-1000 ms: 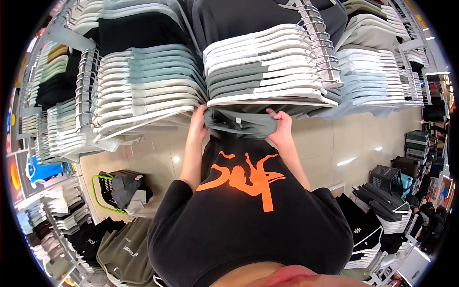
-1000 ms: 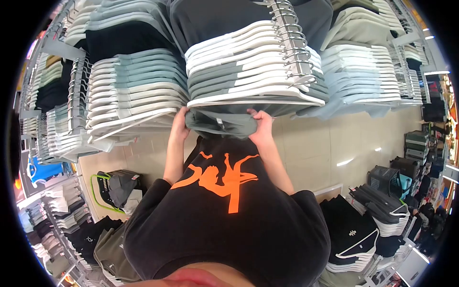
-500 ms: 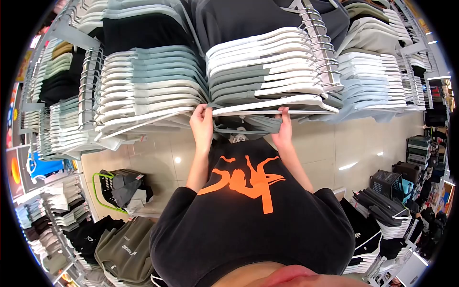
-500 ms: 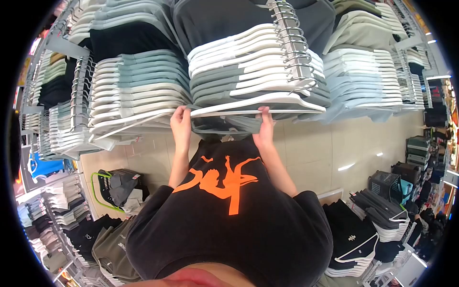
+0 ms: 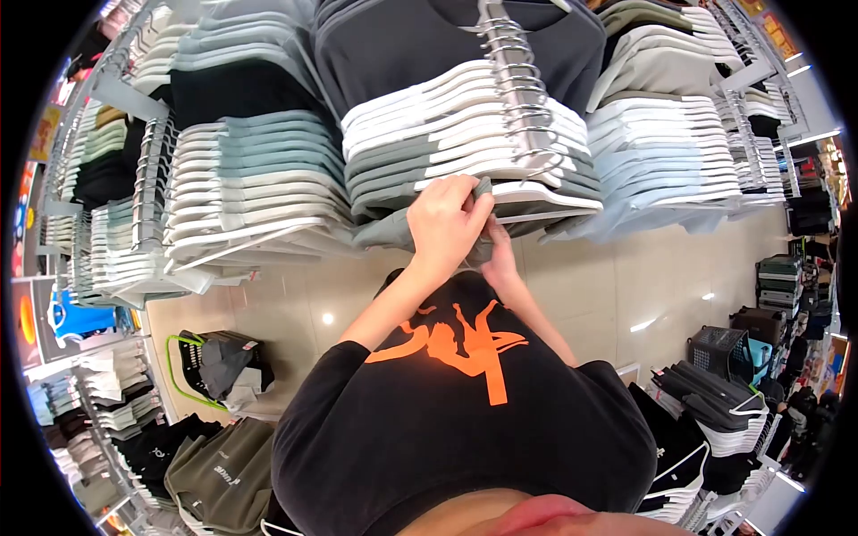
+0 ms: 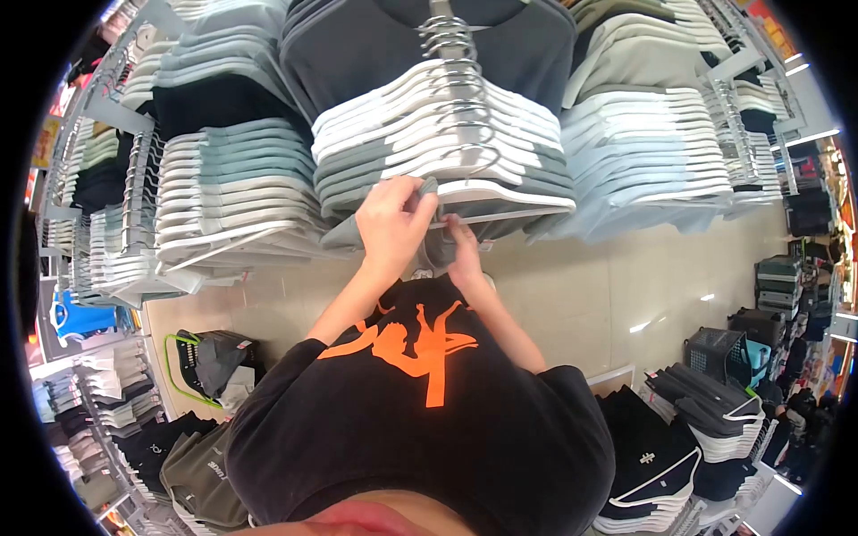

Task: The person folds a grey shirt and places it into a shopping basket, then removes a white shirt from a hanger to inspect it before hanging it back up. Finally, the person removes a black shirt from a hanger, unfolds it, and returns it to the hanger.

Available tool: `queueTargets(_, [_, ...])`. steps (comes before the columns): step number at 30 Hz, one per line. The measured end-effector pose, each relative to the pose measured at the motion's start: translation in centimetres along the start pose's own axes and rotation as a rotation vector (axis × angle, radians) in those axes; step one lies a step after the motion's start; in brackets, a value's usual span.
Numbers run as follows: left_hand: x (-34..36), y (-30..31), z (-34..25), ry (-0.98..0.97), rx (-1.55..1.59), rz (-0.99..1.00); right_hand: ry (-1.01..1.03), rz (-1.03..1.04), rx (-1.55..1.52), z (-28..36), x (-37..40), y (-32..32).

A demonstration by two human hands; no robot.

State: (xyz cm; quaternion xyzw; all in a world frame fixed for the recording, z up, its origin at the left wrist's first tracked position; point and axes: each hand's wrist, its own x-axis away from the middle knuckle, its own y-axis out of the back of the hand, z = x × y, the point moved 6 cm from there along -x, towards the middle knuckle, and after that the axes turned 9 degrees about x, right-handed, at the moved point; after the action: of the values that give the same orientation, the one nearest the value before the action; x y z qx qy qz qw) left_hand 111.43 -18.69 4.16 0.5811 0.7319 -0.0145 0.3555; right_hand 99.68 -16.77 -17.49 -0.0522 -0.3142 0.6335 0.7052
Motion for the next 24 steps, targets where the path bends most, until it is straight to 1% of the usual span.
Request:
queueTargets(3, [-0.7, -1.1, -2.6, -0.018, -0.067, -0.057, -0.099, 0.157, -0.032, 0.6, 0.8, -0.6])
queueTargets(6, [-0.2, -3.3, -2.8, -0.013, -0.039, -0.186, -0.186, 0.33, 0.132, 0.9, 0.8, 0.6])
queueTargets(8, [0.5, -4.5, -2.8, 0.046, -0.071, -0.201, -0.194, 0.34, 0.211, 1.2, 0.4, 1.5])
queueTargets(11, [1.3, -5.4, -3.2, 0.042, -0.214, -0.3, -0.159, 0.362, 0.309, 2.2, -0.1, 1.5])
queueTargets(12, [1.4, -5.4, -3.4, 0.076, -0.231, -0.315, -0.143, 0.371, 0.337, 2.4, -0.2, 1.3])
queueTargets(13, [1.6, -5.5, -3.5, 0.079, -0.244, -0.327, -0.145, 0.414, 0.278, 2.5, -0.2, 1.0])
queueTargets(14, [1.8, -5.8, -3.6, 0.082, -0.257, -0.34, -0.103, 0.411, 0.285, 2.8, -0.2, 0.9])
queueTargets(16, [1.6, -6.3, -4.7, 0.081, -0.395, -0.376, -0.018, 0.408, 0.308, 4.3, -0.1, 0.3])
queueTargets(17, [1.7, -6.7, -5.1, 0.088, -0.464, -0.397, -0.063, 0.393, 0.399, 4.8, -0.3, 0.4])
queueTargets(18, [1.7, -6.9, -4.8, 0.103, -0.475, -0.455, -0.066, 0.388, 0.353, 3.7, -1.2, 0.7])
queueTargets(20, [1.8, -7.1, -4.5, 0.125, -0.452, -0.519, -0.243, 0.436, 0.396, 3.3, -1.2, 1.3])
queueTargets(22, [1.8, -7.2, -4.3, 0.15, -0.376, -0.515, -0.053, 0.415, 0.429, 4.9, -1.2, 2.3])
queueTargets(24, [1.9, -7.3, -4.1, 0.125, -0.351, -0.522, 0.025, 0.364, 0.459, 3.8, -2.8, 6.0])
